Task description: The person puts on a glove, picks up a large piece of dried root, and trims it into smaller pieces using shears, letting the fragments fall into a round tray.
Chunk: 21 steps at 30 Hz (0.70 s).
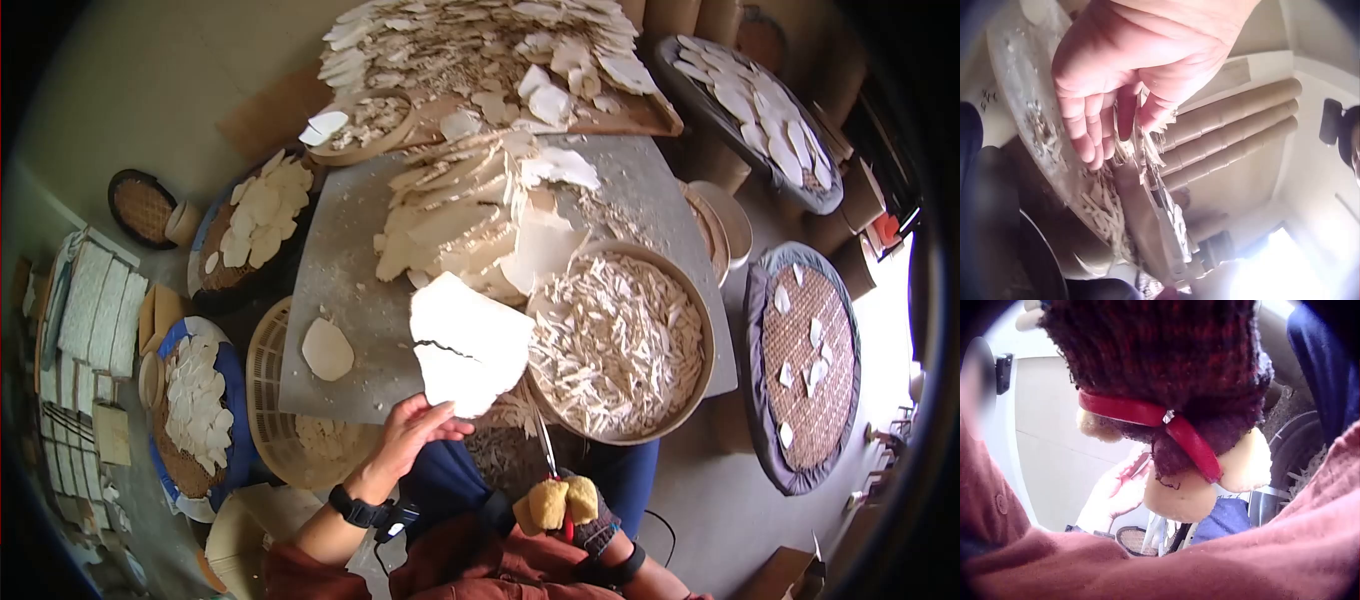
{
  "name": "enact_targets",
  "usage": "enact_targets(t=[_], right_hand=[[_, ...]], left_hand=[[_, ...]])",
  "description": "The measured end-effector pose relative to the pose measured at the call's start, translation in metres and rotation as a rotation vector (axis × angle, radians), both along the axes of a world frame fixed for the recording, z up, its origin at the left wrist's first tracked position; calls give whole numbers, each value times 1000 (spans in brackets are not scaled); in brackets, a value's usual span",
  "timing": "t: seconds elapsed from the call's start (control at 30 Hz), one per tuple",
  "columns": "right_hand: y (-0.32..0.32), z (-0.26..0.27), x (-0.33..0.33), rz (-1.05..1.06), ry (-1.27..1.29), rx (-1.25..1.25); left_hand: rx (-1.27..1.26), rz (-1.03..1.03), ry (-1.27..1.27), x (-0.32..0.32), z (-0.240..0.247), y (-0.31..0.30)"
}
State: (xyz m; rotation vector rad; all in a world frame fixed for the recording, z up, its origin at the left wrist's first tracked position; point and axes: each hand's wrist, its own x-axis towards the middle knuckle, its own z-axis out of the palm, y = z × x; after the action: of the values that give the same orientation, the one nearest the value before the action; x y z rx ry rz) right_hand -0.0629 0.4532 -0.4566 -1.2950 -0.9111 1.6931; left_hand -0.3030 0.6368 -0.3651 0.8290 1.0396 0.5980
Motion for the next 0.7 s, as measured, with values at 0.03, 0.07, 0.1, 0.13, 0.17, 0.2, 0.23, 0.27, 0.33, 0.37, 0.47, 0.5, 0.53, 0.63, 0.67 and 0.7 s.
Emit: enact_targets(t=[0.03, 0.07, 0.1, 0.13, 0.17, 0.2, 0.23, 0.27, 0.33, 0.37, 0.47, 0.5, 0.53, 0.63, 0.67, 0.7], right_hand=[[1, 3, -1, -24, 66, -1], [2, 4, -1, -30, 97, 17], [1, -2, 0, -6, 79, 73], [-1, -6, -1, 4, 56, 90], [-2, -8, 0, 13, 30, 108], [-1, -9, 1, 20, 2, 131], [0, -11, 1, 34, -57, 156], [0, -10, 2, 49, -115, 178], [-1, -7, 2, 63, -131, 182], [3, 2, 3, 60, -92, 170], [3, 3, -4, 44, 442, -12], [2, 4, -6, 42, 452, 27], [0, 4, -7, 39, 462, 65], [-3, 1, -11, -28, 559, 85], [-1, 3, -12, -80, 634, 69], [1, 8, -13, -133, 708, 54]], left_hand=[[104, 51, 40, -3, -7, -8], [214, 104, 82, -5, -13, -13], [329, 158, 124, -8, -15, -16], [305, 212, 98, -13, -13, -20], [380, 294, 111, -12, -8, -24], [459, 376, 121, -10, -2, -25], [539, 455, 129, -8, 2, -24], [586, 414, 191, -17, 1, -25], [588, 448, 182, -23, 0, -25], [568, 496, 120, -17, 5, -22], [442, 465, 6, -9, 12, -18], [402, 429, -8, -6, 16, -15], [361, 393, -23, -3, 21, -11], [170, 354, -153, 15, 30, -12], [91, 369, -226, 23, 28, -14], [11, 382, -298, 32, 27, -17]])
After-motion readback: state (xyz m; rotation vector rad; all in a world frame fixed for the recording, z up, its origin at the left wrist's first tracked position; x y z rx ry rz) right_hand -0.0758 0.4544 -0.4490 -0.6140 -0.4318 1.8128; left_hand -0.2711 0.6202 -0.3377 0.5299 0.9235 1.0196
